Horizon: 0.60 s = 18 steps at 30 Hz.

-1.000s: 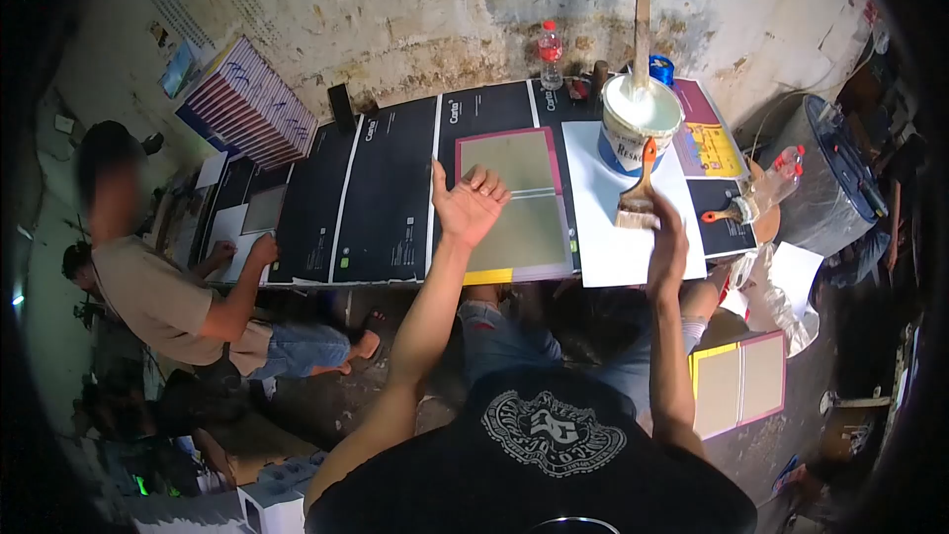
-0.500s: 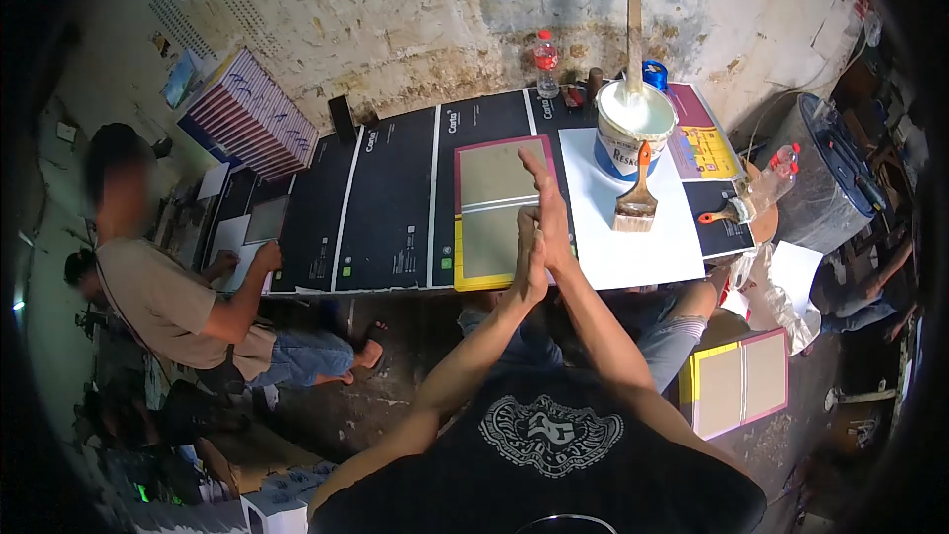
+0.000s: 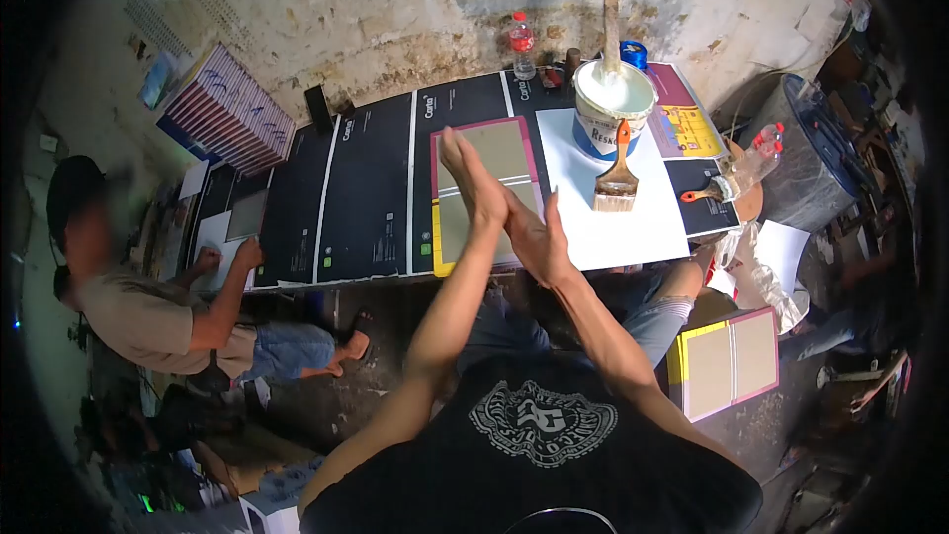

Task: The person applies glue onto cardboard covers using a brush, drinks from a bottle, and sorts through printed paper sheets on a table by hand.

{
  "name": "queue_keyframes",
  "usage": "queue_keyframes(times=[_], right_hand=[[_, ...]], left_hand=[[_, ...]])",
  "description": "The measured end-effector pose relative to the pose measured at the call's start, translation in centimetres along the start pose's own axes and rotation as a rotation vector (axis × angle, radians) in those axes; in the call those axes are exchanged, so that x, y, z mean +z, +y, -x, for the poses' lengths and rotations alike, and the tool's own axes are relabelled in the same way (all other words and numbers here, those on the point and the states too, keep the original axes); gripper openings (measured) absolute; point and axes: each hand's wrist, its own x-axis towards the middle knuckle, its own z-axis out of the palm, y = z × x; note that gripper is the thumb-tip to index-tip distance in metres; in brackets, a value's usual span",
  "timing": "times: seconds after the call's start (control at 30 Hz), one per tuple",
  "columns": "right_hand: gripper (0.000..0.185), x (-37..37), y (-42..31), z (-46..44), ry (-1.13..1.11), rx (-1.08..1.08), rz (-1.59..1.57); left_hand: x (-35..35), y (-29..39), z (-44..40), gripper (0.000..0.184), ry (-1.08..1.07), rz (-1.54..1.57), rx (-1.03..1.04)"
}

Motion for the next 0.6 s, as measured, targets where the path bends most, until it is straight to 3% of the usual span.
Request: queue_keyframes(times=[0.1, 0.17, 0.2, 0.27, 0.3, 0.43, 0.47, 0.5, 0.53, 0.57, 0.6], right_hand=[[0.108, -2.0, -0.2, 1.9, -0.057, 0.037, -0.204], [0.097, -4.6, 1.4, 2.2, -0.294, -0.162, -0.627], [0.091, -4.4, 1.1, 2.1, -0.170, -0.190, -0.815], [0.082, -4.8, 0.1, 2.0, 0.203, -0.208, -1.018], [0.082, -5.3, -0.3, 1.5, 0.230, -0.236, -1.061], [0.086, -5.9, -1.1, -0.5, 0.288, -0.261, -1.033], [0.087, -5.3, -1.4, -1.1, 0.333, -0.261, -0.998], [0.088, -4.7, -1.5, -1.5, 0.377, -0.259, -0.964], [0.088, -4.8, -0.8, -2.0, 0.322, -0.311, -0.847], [0.085, -5.0, 0.1, -3.2, 0.429, -0.424, -0.544], [0.082, -5.2, 1.0, -4.6, 0.530, -0.528, -0.235]], left_hand=[[-2.5, 0.2, -4.4, 0.070, -0.200, 0.472, -0.258], [-5.1, -1.4, -6.9, 0.066, -0.366, 1.091, -0.495], [-5.1, -0.4, -6.9, 0.063, -0.260, 1.124, -0.523], [-6.0, -1.4, -6.1, 0.063, -0.429, 1.215, -0.531], [-6.0, -1.9, -5.4, 0.063, -0.518, 1.262, -0.537], [-4.6, -0.7, -1.0, 0.065, -0.372, 1.072, -0.592], [-4.5, -2.3, 0.3, 0.069, -0.471, 1.038, -0.525], [-3.1, -1.1, 2.5, 0.071, -0.434, 0.820, -0.403], [-1.4, 0.0, 5.2, 0.074, -0.393, 0.601, -0.282], [-0.6, -1.4, 7.8, 0.075, -0.434, 0.498, -0.155], [-0.3, -2.0, 9.3, 0.074, -0.437, 0.510, -0.160]])
